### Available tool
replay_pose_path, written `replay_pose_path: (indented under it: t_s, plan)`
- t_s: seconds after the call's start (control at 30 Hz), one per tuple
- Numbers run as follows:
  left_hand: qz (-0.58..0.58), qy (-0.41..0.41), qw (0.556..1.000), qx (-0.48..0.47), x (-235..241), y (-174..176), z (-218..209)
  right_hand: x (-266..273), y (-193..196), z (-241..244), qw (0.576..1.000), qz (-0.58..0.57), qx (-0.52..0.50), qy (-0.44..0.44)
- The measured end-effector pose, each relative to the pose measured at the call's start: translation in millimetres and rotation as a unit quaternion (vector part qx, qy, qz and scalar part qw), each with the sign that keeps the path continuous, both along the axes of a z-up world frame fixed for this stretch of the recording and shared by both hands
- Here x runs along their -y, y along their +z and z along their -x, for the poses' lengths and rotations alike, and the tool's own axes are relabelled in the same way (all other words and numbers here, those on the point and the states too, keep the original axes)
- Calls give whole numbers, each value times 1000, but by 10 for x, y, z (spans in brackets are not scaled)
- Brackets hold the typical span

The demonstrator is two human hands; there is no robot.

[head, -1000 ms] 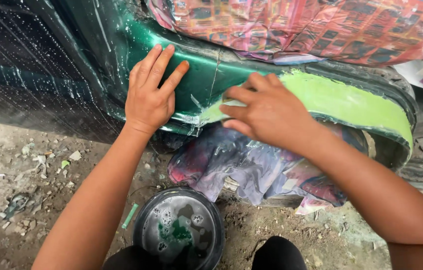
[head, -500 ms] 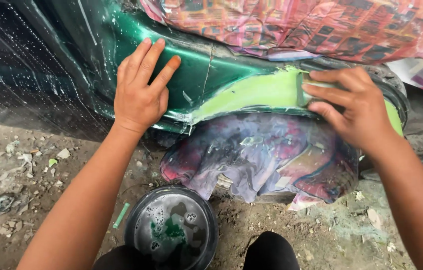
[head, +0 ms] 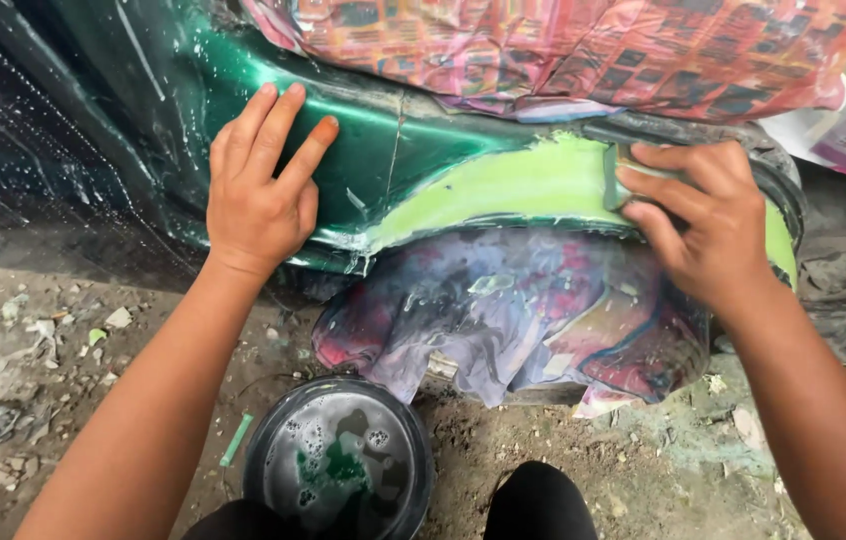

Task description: Wet sanding a green-painted car panel with a sanding block.

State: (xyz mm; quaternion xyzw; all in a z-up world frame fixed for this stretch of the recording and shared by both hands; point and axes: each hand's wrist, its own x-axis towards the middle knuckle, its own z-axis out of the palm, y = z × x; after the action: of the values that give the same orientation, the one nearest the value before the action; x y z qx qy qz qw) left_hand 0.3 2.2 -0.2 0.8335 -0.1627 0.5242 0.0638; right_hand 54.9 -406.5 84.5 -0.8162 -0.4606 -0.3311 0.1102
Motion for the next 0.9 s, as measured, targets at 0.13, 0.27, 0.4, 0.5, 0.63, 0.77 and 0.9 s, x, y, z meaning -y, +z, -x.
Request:
replay_pose_path:
  t_s: [0.13, 0.27, 0.4, 0.5, 0.63, 0.77, 0.9]
  plan:
    - [-12, 11, 1000, 7, 11, -5, 11, -647, 57, 83, 995, 28, 86, 36]
    - [-17, 8, 1000, -1, -1, -7, 23, -1092, 188, 210, 990, 58, 58, 110]
    - [-22, 10, 1000, 7, 23, -1, 26, -233, 76, 53, 995, 60, 27, 74]
    - [-13, 4, 1000, 7, 38, -3, 10, 329, -37, 22, 999, -24, -29, 14]
    - [-42, 33, 996, 65, -5, -41, -130, -26, -85, -72, 999, -36, 4, 35]
    - [-68, 39, 989, 123, -67, -92, -209, -821, 61, 36, 991, 11, 75, 106]
    - [-72, 38, 989, 126, -64, -71, -205, -296, -33, -87, 990, -4, 43, 133]
